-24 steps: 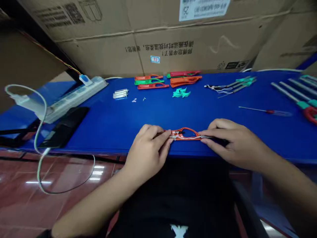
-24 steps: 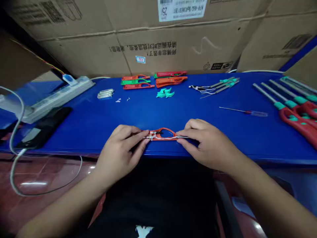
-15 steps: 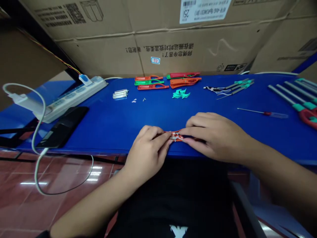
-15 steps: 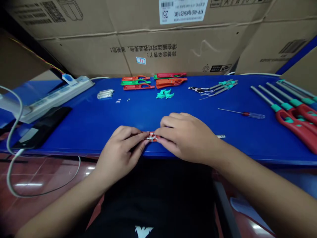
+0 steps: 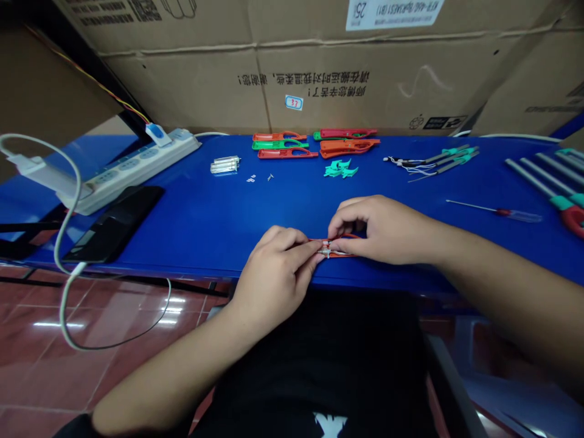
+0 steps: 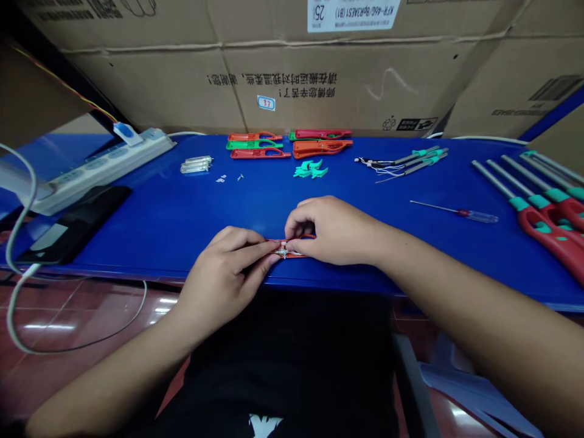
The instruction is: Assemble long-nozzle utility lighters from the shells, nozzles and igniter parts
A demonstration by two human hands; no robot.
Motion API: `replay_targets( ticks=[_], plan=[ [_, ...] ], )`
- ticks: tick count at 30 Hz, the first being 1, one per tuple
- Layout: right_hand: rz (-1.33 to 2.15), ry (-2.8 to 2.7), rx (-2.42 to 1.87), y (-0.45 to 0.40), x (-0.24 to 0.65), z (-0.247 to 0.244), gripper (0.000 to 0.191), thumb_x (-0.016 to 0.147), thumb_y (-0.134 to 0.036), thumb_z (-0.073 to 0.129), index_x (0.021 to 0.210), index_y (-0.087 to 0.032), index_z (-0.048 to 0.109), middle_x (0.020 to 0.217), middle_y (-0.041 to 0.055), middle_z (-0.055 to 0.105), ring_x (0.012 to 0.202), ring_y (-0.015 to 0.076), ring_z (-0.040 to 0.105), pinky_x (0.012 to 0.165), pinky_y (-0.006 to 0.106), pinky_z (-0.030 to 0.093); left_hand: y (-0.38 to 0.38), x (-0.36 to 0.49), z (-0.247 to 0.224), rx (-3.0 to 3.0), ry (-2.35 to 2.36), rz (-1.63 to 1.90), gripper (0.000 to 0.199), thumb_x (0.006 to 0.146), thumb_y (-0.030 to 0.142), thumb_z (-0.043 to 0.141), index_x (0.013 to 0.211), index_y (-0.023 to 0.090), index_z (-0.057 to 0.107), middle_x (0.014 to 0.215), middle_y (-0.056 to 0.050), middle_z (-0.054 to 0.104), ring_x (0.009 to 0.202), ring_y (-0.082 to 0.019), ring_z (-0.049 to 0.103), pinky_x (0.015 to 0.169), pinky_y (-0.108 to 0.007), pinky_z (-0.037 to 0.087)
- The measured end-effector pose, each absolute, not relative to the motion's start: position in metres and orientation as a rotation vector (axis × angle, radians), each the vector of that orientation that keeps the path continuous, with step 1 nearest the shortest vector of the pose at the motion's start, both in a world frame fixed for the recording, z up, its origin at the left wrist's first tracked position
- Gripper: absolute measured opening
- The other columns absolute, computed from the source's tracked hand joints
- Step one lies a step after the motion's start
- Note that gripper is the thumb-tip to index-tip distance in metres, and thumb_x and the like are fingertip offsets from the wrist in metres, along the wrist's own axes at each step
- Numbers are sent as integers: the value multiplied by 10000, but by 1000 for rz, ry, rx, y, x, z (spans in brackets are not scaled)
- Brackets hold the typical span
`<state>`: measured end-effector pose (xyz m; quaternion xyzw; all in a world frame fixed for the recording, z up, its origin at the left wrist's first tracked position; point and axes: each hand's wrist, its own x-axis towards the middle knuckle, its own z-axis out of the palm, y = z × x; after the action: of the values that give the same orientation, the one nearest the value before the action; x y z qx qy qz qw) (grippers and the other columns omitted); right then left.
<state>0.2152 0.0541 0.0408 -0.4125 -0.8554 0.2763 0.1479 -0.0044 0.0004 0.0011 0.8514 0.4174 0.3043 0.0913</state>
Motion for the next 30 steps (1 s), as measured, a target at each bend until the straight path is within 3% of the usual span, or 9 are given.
replay_targets(
  ticks=[7, 10, 14, 17, 23, 30],
  plan=[
    [982, -2386, -1308, 59, 211, 41, 126, 772, -347, 707, 822, -239, 748, 834, -6, 726, 737, 153, 657, 712, 292, 513, 0, -5, 4, 2503, 1236, 891, 238, 962, 226, 591, 1145, 182, 738, 966, -61, 671, 906, -194, 564, 830, -350, 504],
    [807, -2376, -1254, 52, 215, 43, 156, 804, -364, 697, 880, -237, 744, 892, 5, 722, 806, 165, 660, 757, 303, 518, 1, -6, 5, 2498, 1224, 875, 246, 966, 196, 568, 1140, 167, 739, 972, -63, 665, 897, -189, 558, 823, -342, 499],
    [322, -2357, -1175, 32, 236, 44, 162, 893, -322, 616, 954, -223, 729, 967, 46, 707, 916, 203, 645, 864, 367, 492, 2, -7, 6, 2489, 1260, 882, 241, 958, 213, 586, 1125, 167, 754, 959, -74, 648, 909, -203, 545, 821, -354, 494],
    [125, -2343, -1246, 12, 261, 37, 187, 914, -330, 606, 1008, -212, 716, 986, 70, 691, 921, 228, 634, 854, 398, 491, 4, -8, 9, 2481, 1235, 879, 237, 960, 220, 595, 1132, 179, 753, 947, -66, 667, 886, -198, 551, 809, -354, 491],
    [73, -2295, -1408, -15, 304, 14, 244, 921, -362, 605, 1114, -248, 703, 1080, 87, 666, 954, 266, 641, 854, 454, 507, 14, -12, 17, 2445, 1161, 825, 170, 933, 201, 636, 1014, 219, 784, 885, -39, 696, 819, -177, 583, 754, -338, 489],
    [139, -2249, -1459, -17, 315, 8, 233, 929, -375, 586, 1097, -292, 725, 1051, 81, 679, 946, 282, 647, 855, 484, 520, 27, -16, 16, 2518, 1067, 805, 192, 914, 163, 638, 1023, 234, 778, 929, -42, 699, 840, -175, 591, 793, -354, 491]
  ],
)
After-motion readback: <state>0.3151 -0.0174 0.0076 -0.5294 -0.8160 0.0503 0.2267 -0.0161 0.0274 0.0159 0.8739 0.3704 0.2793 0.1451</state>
